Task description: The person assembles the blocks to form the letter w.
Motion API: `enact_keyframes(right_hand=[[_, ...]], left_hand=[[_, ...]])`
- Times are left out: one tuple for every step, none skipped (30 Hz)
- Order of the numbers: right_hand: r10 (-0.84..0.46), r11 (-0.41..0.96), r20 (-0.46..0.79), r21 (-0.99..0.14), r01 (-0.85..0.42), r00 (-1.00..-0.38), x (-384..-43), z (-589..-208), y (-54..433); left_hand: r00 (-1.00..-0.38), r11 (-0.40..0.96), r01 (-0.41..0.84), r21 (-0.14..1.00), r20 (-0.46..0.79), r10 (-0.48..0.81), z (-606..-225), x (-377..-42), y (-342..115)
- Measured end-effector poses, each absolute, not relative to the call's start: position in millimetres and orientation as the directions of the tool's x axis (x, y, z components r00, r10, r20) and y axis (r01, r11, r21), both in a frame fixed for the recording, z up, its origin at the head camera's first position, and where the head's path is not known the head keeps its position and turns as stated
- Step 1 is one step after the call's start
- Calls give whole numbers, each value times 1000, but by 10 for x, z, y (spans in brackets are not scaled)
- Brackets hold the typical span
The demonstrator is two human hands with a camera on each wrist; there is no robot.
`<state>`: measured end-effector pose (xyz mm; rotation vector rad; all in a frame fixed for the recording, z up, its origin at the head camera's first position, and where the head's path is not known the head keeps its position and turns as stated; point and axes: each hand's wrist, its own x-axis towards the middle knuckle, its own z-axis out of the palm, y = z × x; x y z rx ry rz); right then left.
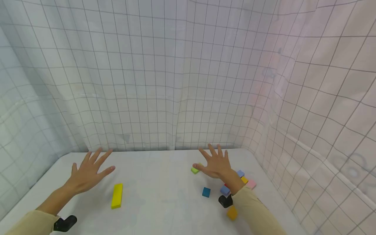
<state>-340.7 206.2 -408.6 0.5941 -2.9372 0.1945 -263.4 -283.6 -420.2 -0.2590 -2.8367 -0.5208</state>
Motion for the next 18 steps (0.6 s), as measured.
enact_keyframes(right_hand=[[-382, 909, 151, -115, -400, -912, -3415, -4108, 2051], [-388, 906, 144, -123, -405, -910, -3426, -4134, 2042], [-397, 901, 142, -128, -415, -907, -3438, -4164, 2035], [-407, 895, 142, -134, -425, -902, -3451, -4196, 2032], [-416, 891, 141, -134, -434, -898, -3470, -4232, 2032], [-425, 887, 140, -131, -442, -894, -3489, -4269, 2033], [-435, 882, 141, -134, -452, -890, -3508, -4303, 2036], [-443, 877, 143, -139, -461, -885, -3526, -4334, 2039], [-448, 872, 141, -147, -467, -883, -3541, -4362, 2040], [-452, 869, 133, -156, -469, -882, -3555, -4383, 2041], [-456, 866, 125, -163, -472, -881, -3570, -4403, 2040], [-462, 861, 122, -176, -477, -879, -3585, -4424, 2039], [-467, 856, 118, -191, -481, -877, -3603, -4447, 2041], [-470, 852, 108, -205, -483, -876, -3618, -4465, 2037], [-475, 847, 98, -219, -484, -875, -3631, -4486, 2035], [-481, 840, 90, -237, -487, -872, -3645, -4511, 2036], [-482, 835, 85, -257, -487, -872, -3660, -4540, 2037], [-481, 831, 72, -278, -481, -874, -3674, -4568, 2038]], left_hand=[[-956, 913, 223, 341, 257, 138, -4230, -2617, -2822], [-958, 905, 231, 357, 246, 147, -4260, -2600, -2809], [-959, 897, 239, 372, 236, 157, -4294, -2584, -2798], [-961, 889, 244, 386, 222, 167, -4334, -2565, -2783], [-962, 883, 248, 399, 208, 176, -4372, -2546, -2769], [-963, 875, 251, 414, 194, 185, -4409, -2522, -2757], [-963, 865, 259, 431, 185, 196, -4444, -2497, -2750], [-962, 850, 268, 454, 177, 209, -4478, -2474, -2746], [-960, 834, 279, 477, 173, 222, -4512, -2454, -2745], [-957, 815, 288, 503, 172, 232, -4542, -2432, -2745], [-955, 798, 298, 524, 176, 241, -4574, -2417, -2749], [-952, 780, 306, 546, 181, 247, -4606, -2403, -2753], [-949, 763, 315, 564, 189, 252, -4640, -2397, -2763], [-948, 750, 319, 579, 194, 253, -4669, -2387, -2767], [-949, 743, 315, 590, 192, 249, -4696, -2381, -2771], [-951, 738, 308, 601, 187, 244, -4722, -2374, -2773], [-955, 735, 297, 609, 178, 239, -4749, -2368, -2776], [-956, 729, 292, 620, 170, 238, -4771, -2360, -2780]])
